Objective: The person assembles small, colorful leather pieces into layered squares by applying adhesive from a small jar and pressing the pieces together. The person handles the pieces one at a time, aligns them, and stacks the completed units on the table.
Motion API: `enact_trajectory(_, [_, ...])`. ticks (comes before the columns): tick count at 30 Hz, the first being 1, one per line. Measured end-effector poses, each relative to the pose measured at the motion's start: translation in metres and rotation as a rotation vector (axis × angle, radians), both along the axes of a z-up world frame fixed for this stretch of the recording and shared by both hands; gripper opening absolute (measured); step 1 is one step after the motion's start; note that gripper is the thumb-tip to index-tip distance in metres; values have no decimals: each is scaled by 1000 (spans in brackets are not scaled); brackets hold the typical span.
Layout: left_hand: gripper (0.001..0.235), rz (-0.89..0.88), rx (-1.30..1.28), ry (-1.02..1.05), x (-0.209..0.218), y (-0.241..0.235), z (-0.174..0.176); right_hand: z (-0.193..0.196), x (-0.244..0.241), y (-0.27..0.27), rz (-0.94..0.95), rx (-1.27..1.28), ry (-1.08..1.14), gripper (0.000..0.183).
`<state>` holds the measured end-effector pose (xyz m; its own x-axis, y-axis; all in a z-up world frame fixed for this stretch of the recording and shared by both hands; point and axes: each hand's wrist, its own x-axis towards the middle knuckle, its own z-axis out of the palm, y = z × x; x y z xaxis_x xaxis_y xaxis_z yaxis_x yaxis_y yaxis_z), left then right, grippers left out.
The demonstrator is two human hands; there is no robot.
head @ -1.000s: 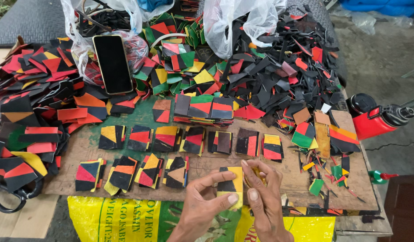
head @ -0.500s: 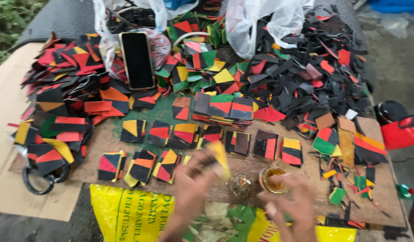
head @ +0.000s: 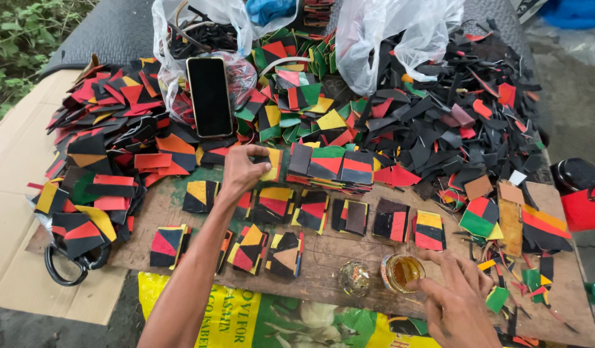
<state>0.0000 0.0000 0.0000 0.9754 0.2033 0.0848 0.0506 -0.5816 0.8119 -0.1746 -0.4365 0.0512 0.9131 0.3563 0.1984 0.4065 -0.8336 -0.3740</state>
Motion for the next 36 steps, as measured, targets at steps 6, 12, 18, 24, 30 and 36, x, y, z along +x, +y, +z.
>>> enact_trajectory(6, [37,7,2,47,8,-1,-12,3,7,0,47,9,-19,42])
enact_trajectory(12, [32,-15,237,-72,5,-8,-16,4,8,-1,46,26,-24,39])
enact_trajectory(18, [24,65,550,-108,-7,-26,1,4,9,-1,49,15,-15,41])
enact_trajectory(24, [28,56,428,-296,-7,-64,31,8,9,-5,83,20,16,42])
enact_trajectory(30, [63,-319,395,-313,7,-148,34,15,7,-2,59,9,81,43])
enact_trajectory(36, [74,-351,643,-87,32,-167,42,22,8,-1,48,5,109,42])
